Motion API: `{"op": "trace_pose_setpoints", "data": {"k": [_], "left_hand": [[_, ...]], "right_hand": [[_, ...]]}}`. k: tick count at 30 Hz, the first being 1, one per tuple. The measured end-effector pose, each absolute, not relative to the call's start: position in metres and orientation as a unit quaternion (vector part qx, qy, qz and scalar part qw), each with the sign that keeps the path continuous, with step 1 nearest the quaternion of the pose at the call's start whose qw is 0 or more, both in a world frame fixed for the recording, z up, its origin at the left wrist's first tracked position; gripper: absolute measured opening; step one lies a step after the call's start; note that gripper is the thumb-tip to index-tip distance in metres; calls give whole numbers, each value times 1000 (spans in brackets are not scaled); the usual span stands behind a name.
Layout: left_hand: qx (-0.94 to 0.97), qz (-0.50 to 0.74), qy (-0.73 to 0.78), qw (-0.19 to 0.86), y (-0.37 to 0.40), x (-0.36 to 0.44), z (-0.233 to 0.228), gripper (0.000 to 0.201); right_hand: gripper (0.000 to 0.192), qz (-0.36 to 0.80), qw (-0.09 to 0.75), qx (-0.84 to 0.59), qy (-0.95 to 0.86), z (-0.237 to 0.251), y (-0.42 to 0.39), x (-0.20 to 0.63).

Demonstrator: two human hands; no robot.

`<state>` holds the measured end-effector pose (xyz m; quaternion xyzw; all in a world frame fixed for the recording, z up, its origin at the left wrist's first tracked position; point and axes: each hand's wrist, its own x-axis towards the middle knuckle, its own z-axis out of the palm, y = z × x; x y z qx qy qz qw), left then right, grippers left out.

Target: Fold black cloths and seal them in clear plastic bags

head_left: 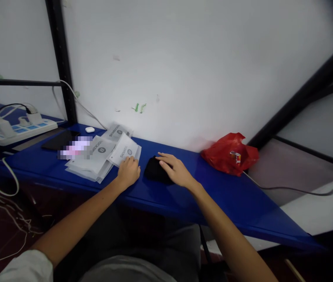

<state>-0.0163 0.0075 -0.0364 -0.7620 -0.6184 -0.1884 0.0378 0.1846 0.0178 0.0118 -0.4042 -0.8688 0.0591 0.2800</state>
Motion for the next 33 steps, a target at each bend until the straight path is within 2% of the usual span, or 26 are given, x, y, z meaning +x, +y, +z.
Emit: {"op": "trace_pose_setpoints", "data": {"k": [6,13,21,28,33], "left_hand": [[-752,-182,-632,46,11,-19,-36,27],[-783,-124,-608,28,13,-11,-30,27],[-868,-127,-479,9,7,21,-33,27],[-862,-101,-493,63,7,36,-26,26],[-856,-102,-496,106,9,35,-18,30]], "right_hand": [[35,38,189,-367,-910,-22,29,173],[37,-13,201,-503,-841,-38,28,214],[40,-60,202,-592,-778,-43,1,276],[48,-91,190,-613,-761,-49,-14,278],[49,-75,184,-614,-764,-33,-19,272]]}}
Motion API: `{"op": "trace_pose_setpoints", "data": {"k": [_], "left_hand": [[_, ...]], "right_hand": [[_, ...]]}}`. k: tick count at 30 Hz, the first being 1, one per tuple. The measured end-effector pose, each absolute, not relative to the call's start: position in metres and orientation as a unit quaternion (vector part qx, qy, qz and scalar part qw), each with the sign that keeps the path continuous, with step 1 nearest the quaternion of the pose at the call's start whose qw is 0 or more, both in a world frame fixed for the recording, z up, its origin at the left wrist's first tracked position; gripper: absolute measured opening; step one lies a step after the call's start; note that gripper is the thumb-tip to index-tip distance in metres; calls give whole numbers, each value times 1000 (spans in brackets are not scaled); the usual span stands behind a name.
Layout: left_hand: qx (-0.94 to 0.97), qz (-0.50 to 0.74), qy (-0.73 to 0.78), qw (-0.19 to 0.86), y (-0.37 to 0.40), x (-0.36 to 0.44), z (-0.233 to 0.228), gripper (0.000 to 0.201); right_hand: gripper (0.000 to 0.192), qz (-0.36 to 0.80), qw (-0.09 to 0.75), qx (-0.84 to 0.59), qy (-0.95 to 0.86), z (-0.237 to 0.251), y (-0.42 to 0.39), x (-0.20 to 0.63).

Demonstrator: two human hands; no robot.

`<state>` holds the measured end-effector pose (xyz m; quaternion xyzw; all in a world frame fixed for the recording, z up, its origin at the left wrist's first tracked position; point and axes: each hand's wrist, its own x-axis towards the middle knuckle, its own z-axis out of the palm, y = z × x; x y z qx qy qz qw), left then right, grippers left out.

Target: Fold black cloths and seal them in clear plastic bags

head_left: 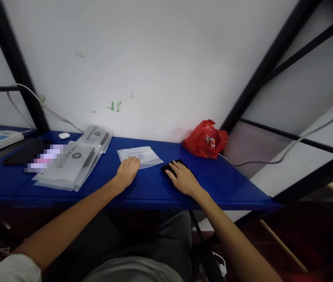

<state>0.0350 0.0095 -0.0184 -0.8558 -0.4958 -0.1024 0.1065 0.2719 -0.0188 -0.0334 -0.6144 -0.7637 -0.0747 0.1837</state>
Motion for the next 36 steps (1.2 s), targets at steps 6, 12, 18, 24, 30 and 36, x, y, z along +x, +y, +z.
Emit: {"op": "trace_pose_setpoints", "data": {"k": [6,12,18,24,30,36], "left_hand": [[-845,-123,-496,156,11,25,4,26],[-866,-134,-457,153,4,23,20,18],[-874,-204,-405,172,6,14,14,13],[-870,-225,-384,214,11,-11,-10,16],[-853,-236,-395,246,15,-27,-20,22],[-836,-254,-412,259,17,-27,-24,23]], "right_hand": [[35,-92,271,-468,-836,-9,-43,224],[45,-60,249,-384,-887,-5,-35,186],[36,-11,169,-502,-848,-4,-8,178],[50,11,105,-561,-821,-5,0,181],[34,38,230,-414,-880,-3,-18,192],[21,-11,296,-486,-822,12,-32,254]]}}
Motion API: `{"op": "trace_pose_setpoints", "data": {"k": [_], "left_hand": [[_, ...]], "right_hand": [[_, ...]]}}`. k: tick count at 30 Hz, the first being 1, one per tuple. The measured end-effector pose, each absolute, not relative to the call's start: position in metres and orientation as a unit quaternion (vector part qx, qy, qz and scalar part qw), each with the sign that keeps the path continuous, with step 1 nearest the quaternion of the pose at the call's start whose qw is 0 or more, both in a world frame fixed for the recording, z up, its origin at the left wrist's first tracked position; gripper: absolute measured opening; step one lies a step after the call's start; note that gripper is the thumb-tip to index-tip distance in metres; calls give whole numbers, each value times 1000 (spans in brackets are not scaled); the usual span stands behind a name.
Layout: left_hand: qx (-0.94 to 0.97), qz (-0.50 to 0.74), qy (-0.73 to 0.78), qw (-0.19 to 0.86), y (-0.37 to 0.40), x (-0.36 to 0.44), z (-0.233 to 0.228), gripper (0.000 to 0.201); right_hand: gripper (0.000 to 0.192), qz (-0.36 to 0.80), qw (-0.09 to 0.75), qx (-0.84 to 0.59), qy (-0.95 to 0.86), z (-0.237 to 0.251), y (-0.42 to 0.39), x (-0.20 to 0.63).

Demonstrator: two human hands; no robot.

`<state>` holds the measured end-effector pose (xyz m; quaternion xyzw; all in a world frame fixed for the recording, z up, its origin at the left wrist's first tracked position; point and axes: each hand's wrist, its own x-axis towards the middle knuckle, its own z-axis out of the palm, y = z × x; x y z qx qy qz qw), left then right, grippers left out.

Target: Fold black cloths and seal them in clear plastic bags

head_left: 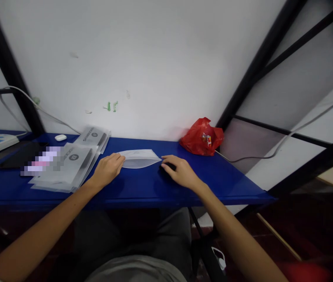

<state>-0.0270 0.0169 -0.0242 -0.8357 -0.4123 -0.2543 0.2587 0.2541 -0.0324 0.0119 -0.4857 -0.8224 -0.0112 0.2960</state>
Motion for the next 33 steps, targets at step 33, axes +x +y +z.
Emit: {"op": "trace_pose_setpoints", "data": {"k": [33], "left_hand": [[-829,-264,-424,252,17,-28,-34,26]], "right_hand": [[44,-88,91,-599,-790,-20,-30,276]]}}
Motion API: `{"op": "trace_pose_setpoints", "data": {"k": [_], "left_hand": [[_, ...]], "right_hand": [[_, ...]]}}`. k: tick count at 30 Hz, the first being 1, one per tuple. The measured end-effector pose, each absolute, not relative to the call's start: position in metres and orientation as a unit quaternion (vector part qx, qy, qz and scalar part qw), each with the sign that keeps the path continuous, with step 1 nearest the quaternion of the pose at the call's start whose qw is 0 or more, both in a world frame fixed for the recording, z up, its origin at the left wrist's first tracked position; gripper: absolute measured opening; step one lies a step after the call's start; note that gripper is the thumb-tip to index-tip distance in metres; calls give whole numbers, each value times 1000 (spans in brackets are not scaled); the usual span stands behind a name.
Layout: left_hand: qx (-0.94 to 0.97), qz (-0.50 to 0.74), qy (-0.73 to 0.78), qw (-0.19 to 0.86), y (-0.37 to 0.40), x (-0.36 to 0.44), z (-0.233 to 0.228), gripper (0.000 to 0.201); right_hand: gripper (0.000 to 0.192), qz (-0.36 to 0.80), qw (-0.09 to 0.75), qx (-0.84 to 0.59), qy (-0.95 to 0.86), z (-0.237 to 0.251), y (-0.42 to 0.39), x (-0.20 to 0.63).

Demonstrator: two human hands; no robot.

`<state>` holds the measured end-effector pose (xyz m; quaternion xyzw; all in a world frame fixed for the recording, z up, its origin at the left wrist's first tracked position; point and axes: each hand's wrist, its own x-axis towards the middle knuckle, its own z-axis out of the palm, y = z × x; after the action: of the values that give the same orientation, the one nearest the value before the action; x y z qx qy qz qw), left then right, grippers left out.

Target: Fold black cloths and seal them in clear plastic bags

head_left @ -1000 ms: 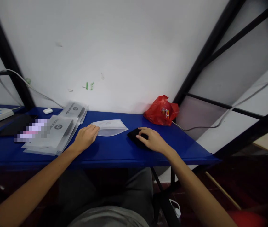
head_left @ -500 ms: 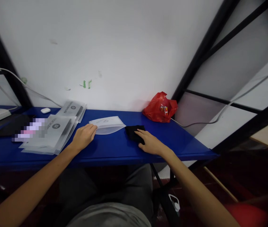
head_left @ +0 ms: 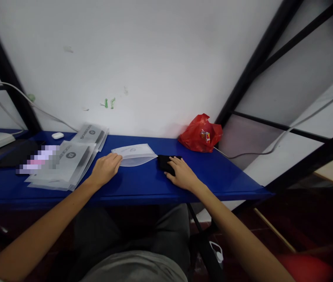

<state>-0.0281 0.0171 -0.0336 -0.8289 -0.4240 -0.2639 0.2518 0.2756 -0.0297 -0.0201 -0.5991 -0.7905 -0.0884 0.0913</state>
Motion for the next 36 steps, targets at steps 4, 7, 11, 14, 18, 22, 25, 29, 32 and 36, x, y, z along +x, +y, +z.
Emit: {"op": "trace_pose_setpoints", "data": {"k": [4,7,11,14,18,22,25,29,32,36], "left_hand": [[-830,-260,-426,249,18,-28,-35,27],[-832,-257,-429,240,18,-27,-36,26],[-838,-254,-429,222,18,-25,-36,24],[-843,-237,-428,222,17,-24,-34,24],[-844,-219,-434,226,14,-23,-32,24],[-831,-202,-458,242,11,-18,-29,23],[-821,-194,-473,253,10,-12,-26,23],[-820,-194,-480,244,12,-10,-23,23],[-817,-199,-489,233,15,-12,-21,25],[-816,-197,-494,226,16,-13,-20,25]], "right_hand": [[44,-64,97,-614,-781,-20,-27,274],[52,-58,95,-614,-782,-20,-22,277],[53,-69,106,-593,-795,-21,-14,282],[48,-82,111,-583,-801,-23,-9,285],[51,-61,98,-593,-797,-24,-3,286],[51,-61,88,-603,-791,-22,0,283],[52,-58,90,-607,-787,-23,0,283],[55,-23,144,-564,-813,-22,-10,281],[56,15,188,-524,-830,-15,-25,275],[61,16,278,-489,-827,-3,-42,259]]}}
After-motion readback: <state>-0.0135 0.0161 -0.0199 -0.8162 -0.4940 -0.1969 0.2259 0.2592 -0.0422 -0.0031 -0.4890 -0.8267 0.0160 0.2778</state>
